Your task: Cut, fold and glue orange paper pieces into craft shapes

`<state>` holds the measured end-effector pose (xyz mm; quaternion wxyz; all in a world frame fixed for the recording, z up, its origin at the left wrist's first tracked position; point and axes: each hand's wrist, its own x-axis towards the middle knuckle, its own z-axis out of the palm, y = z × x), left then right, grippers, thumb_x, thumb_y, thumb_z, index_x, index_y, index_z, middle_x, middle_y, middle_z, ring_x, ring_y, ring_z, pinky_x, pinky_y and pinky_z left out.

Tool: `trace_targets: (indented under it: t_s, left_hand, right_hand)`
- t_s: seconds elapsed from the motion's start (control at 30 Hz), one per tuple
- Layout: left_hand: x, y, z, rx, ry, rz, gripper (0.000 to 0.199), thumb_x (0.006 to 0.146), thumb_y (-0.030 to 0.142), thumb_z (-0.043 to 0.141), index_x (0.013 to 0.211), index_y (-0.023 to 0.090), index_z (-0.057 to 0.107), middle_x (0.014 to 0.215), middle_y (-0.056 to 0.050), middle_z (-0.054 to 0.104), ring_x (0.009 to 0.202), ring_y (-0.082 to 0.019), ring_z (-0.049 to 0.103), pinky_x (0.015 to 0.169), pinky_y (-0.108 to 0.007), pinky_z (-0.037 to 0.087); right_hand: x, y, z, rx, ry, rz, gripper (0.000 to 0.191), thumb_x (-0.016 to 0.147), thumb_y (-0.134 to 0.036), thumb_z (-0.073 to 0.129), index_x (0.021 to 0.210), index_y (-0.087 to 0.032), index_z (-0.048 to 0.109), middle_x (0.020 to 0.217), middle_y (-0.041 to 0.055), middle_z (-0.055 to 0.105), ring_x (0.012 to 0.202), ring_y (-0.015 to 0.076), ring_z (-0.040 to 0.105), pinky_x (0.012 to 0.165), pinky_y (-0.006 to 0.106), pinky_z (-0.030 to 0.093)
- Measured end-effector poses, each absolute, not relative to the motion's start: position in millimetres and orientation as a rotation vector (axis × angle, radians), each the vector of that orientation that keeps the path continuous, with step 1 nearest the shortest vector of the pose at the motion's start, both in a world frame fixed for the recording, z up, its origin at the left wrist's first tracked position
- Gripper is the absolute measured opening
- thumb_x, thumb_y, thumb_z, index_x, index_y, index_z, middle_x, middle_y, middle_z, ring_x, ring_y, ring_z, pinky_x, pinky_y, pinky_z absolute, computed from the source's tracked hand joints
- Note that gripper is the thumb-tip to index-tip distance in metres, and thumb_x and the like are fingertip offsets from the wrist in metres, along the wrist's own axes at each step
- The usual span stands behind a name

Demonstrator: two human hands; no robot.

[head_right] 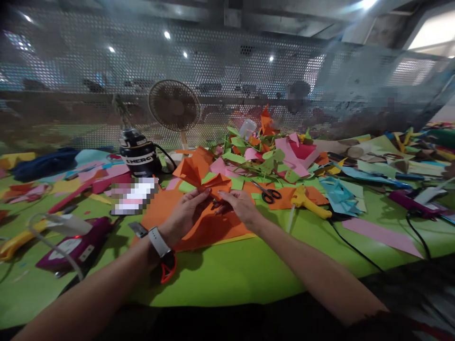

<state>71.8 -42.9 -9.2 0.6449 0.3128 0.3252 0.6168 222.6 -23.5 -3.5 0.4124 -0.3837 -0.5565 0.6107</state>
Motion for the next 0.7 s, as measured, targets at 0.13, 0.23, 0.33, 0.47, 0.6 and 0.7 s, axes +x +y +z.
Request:
trace_targets:
  t_s: [0.13,0.23,0.33,0.47,0.6,0.7]
  left_hand:
    - [73,-46,-7,0.675,0.781,1.4,0.017,0.06,0.019,0.084,0.066,0.014,0.069,0.066,0.001,0.07,0.064,-0.009,0.063,0.073,-0.021,0.05]
    - [74,-48,-5,0.664,0.789,1.41,0.016,0.061,0.017,0.084,0.067,0.014,0.069,0.068,0.001,0.071,0.063,-0.009,0.063,0.074,-0.02,0.05]
    - [73,-49,-6,0.643,0.822,1.376,0.016,0.062,0.017,0.084,0.068,0.015,0.069,0.067,0.0,0.071,0.065,-0.01,0.066,0.076,-0.021,0.052]
    - [68,-50,-5,0.679,0.849,1.211,0.016,0.065,0.02,0.081,0.075,0.013,0.072,0.077,-0.007,0.075,0.077,-0.017,0.07,0.079,-0.026,0.053]
    - [65,-51,-4,0.718,0.89,1.073,0.014,0.067,0.02,0.08,0.077,0.012,0.074,0.081,-0.009,0.075,0.074,-0.016,0.068,0.07,-0.023,0.054]
    - [67,-52,-4,0.685,0.905,1.143,0.011,0.066,0.018,0.081,0.072,0.012,0.074,0.073,-0.006,0.074,0.066,-0.012,0.065,0.065,-0.019,0.053]
  right_hand:
    - [224,-23,-6,-0.944,-1.414,1.488,0.044,0.074,-0.057,0.063,0.059,-0.016,0.059,0.056,0.0032,0.066,0.051,0.0142,0.064,0.058,0.027,0.054]
    - [225,-22,-8,-0.964,-1.444,1.386,0.045,0.075,-0.059,0.061,0.059,-0.017,0.056,0.053,0.0021,0.064,0.048,0.0131,0.061,0.054,0.026,0.052]
    - [227,-20,-6,-0.984,-1.465,1.299,0.044,0.075,-0.058,0.062,0.058,-0.018,0.053,0.05,0.0011,0.062,0.046,0.0122,0.059,0.049,0.024,0.048]
    - [232,-16,0,-1.005,-1.501,1.275,0.042,0.076,-0.055,0.06,0.054,-0.02,0.05,0.044,-0.0004,0.058,0.04,0.0116,0.054,0.044,0.023,0.043]
    - [237,-13,2,-1.024,-1.529,1.27,0.04,0.078,-0.05,0.058,0.052,-0.022,0.049,0.043,-0.0011,0.056,0.039,0.0124,0.051,0.042,0.025,0.042]
    - [239,-13,1,-0.977,-1.57,1.254,0.04,0.084,-0.049,0.048,0.055,-0.022,0.049,0.048,-0.0003,0.057,0.042,0.0136,0.053,0.045,0.027,0.045]
